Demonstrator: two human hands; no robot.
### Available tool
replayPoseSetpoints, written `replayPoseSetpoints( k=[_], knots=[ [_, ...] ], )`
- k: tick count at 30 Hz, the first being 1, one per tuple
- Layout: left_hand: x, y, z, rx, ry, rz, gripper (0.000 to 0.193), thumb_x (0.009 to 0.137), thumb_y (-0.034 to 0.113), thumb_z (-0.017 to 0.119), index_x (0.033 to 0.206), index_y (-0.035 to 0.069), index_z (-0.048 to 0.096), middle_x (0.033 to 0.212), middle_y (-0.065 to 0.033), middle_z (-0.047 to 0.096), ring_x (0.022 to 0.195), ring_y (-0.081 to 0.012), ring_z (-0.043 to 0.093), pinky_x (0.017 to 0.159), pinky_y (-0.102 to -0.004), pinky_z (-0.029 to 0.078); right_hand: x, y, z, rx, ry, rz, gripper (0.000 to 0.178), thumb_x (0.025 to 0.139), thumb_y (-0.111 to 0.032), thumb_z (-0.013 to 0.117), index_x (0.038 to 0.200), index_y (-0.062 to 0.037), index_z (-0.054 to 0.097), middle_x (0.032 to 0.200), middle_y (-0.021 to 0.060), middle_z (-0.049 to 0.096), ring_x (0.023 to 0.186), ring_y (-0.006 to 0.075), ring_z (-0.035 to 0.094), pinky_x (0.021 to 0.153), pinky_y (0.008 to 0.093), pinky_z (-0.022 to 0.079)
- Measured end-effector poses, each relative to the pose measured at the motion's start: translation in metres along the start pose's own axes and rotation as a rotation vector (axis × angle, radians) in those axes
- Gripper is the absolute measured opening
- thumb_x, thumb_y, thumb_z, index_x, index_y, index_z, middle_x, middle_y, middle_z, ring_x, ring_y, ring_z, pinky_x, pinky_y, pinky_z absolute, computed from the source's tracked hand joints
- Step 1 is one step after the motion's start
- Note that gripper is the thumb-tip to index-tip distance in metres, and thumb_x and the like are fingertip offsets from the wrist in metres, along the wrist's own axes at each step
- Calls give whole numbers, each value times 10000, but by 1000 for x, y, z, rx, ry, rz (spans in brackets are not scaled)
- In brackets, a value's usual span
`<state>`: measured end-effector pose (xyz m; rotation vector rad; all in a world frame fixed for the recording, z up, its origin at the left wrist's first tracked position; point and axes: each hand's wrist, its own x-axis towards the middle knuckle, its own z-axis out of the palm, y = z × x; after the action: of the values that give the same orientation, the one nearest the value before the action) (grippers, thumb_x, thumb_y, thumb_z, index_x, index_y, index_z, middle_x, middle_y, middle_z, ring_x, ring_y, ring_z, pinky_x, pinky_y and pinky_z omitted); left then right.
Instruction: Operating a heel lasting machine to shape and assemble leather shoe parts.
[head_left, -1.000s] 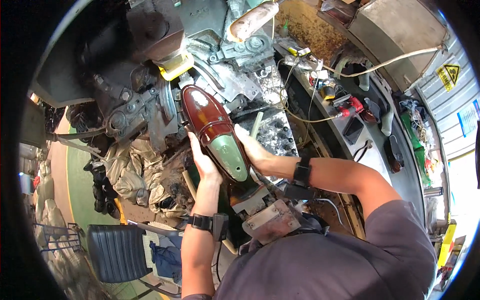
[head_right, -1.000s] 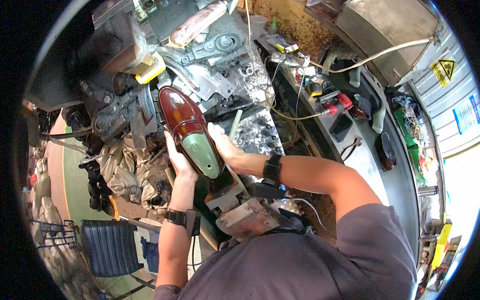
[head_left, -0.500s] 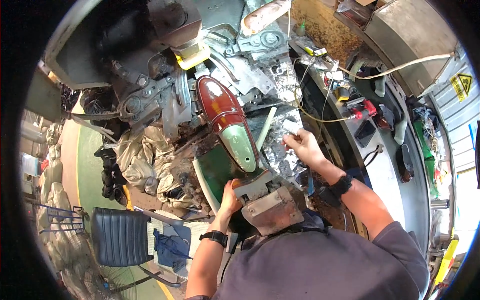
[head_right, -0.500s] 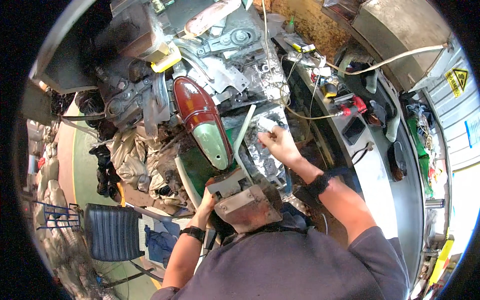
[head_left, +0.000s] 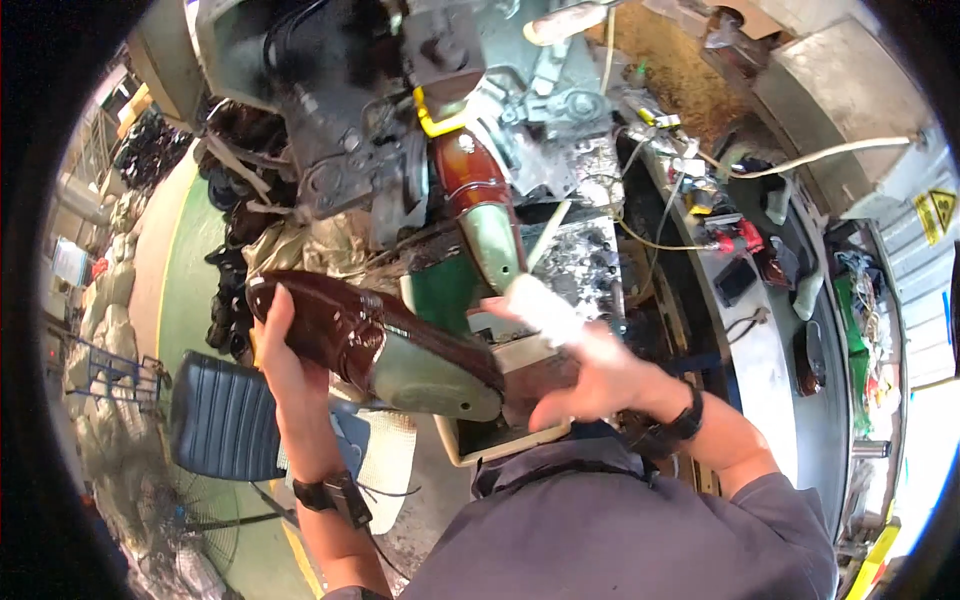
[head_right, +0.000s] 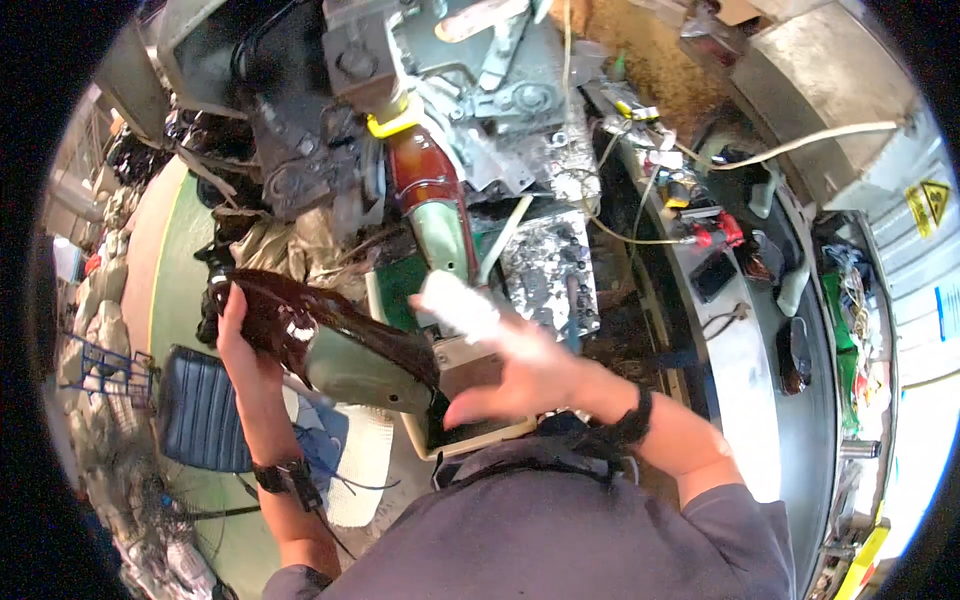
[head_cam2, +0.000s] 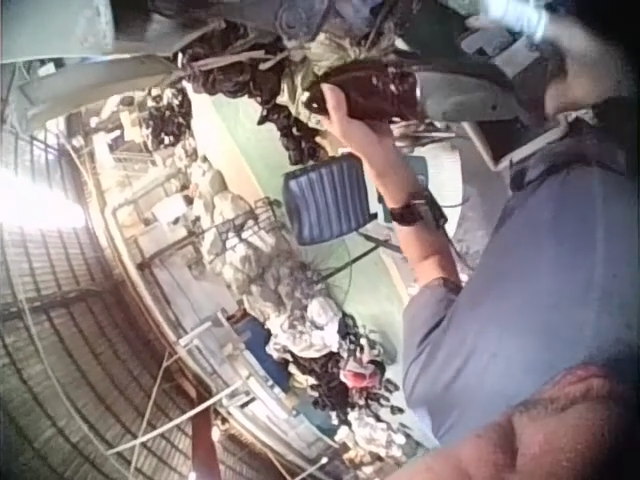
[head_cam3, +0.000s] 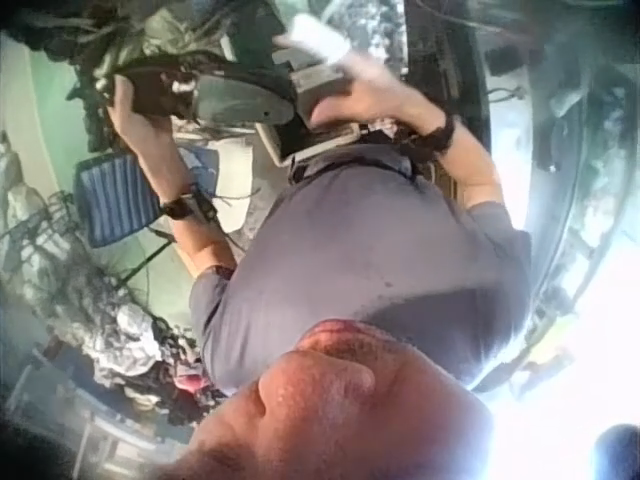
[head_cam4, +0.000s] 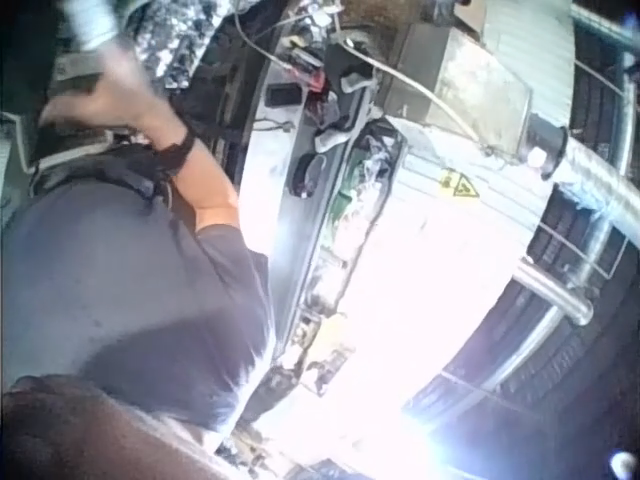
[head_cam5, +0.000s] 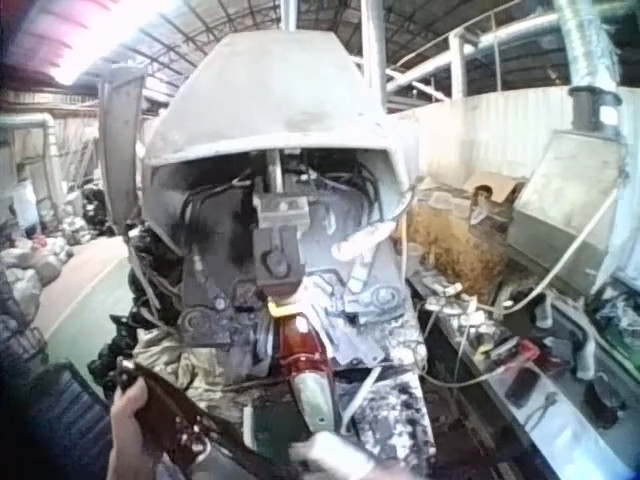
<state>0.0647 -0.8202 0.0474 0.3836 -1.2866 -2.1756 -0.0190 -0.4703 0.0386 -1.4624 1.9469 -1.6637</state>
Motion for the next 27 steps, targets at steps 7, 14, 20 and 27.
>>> replayPoseSetpoints(
  k=[7,14,20,27],
  knots=[
    [0,-27,132,-154,-335,-288,380,1009,303,677,1272,29,670,1206,-109,732,1095,-242,684,1001,-412,527,-35,-36,20,-292,471,-254,922,760,-352,938,1470,25,486,1504,283,504,1377,435,525,1163,488,430],
    [-30,-115,242,-77,-484,-552,264,935,144,757,1175,48,704,1118,-47,736,997,-182,697,920,-344,541,-127,-68,-3,-562,699,1,864,785,-145,878,1500,57,438,1490,274,526,1353,419,560,1137,446,438],
    [-102,-223,290,64,-927,-966,328,993,221,686,1256,24,685,1188,-82,734,1028,-215,712,901,-362,573,-224,-113,-44,75,821,356,1028,778,-123,930,1600,-8,323,1596,177,434,1464,264,432,1183,375,369],
    [-226,-348,333,-96,-1025,-1508,323,1078,259,554,1313,51,630,1237,-124,709,1102,-225,713,951,-384,620,-347,-114,-81,418,985,193,957,848,95,794,1634,-56,269,1695,156,273,1530,259,329,1193,436,390]
  ],
)
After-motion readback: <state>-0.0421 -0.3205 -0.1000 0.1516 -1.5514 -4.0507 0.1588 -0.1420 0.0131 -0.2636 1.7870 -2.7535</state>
